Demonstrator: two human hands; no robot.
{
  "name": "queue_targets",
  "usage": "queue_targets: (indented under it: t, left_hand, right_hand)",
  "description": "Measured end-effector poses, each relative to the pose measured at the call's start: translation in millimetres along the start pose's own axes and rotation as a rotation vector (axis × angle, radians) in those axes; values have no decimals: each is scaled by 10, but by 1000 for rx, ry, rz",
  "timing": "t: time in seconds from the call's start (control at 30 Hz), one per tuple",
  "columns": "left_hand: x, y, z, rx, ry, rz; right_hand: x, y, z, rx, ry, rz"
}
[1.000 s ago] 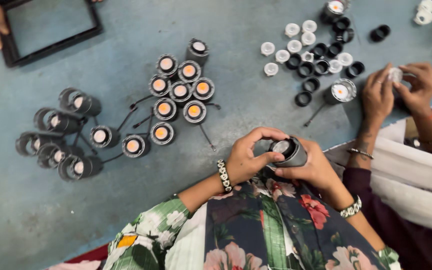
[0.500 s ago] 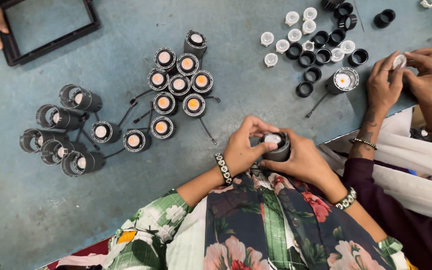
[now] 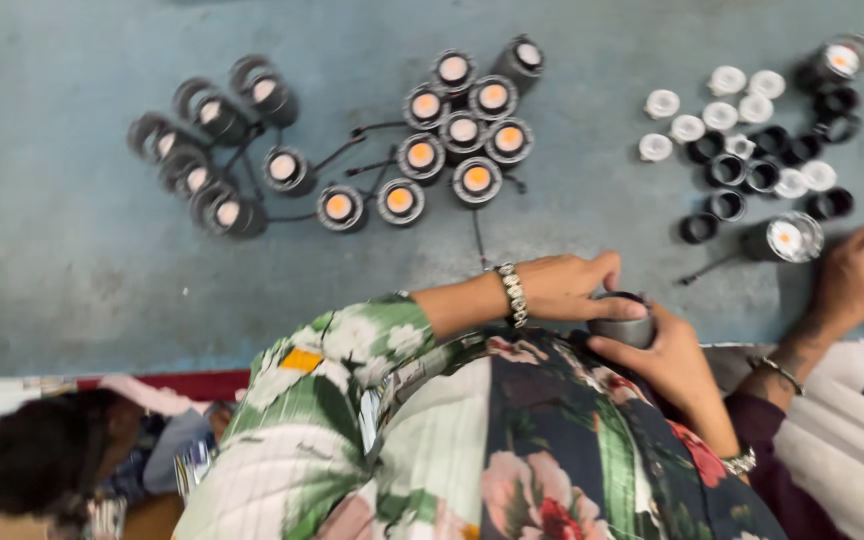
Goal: The person assembles LED light fixtures by inserting LED modules into cylindrical housings, securing them with black rings, and attaching clear plastic covers. They handle each component by hand, placing completed units on the table while another person works nearby.
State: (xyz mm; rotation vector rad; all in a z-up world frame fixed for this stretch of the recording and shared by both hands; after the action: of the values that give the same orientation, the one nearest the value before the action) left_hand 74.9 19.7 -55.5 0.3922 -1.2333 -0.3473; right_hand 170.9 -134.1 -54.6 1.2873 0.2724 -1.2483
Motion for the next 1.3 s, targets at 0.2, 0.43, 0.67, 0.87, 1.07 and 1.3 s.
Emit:
queue_targets:
  t: [0.2,0.43,0.67,0.87,1.07,1.3]
  left_hand:
    - [-338,-248,-304,125,-20,-57]
    - [-612,-492,-485,115,126,422]
    - [-163,-310,-101,67,53,554]
    - [-45,-246,16,201,4,494]
    - [2,-222,54,477,-282,309]
    - [-28,-178,31,396,-166,383]
  right_hand:
    - [300,83,17,-118,113,-929]
    - [61,158,180,344,311,45]
    - [-205,189,257,591,463,74]
    - [-274,190,175,637,421,84]
    - [-297,208,71,600,328,-182]
    - [-314,225,127,710,459,48]
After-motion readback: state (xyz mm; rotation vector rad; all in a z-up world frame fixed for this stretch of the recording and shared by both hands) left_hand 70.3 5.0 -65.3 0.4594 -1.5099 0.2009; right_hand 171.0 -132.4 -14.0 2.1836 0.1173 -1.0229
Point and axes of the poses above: each hand's wrist, its own z-axis away from the middle knuckle, its own y-axis out of the back of the hand, x = y × z, the point moved 5 cm from there along -z, towards the middle knuckle, and after that the axes turned 4 degrees about y, right-handed, at the moved point
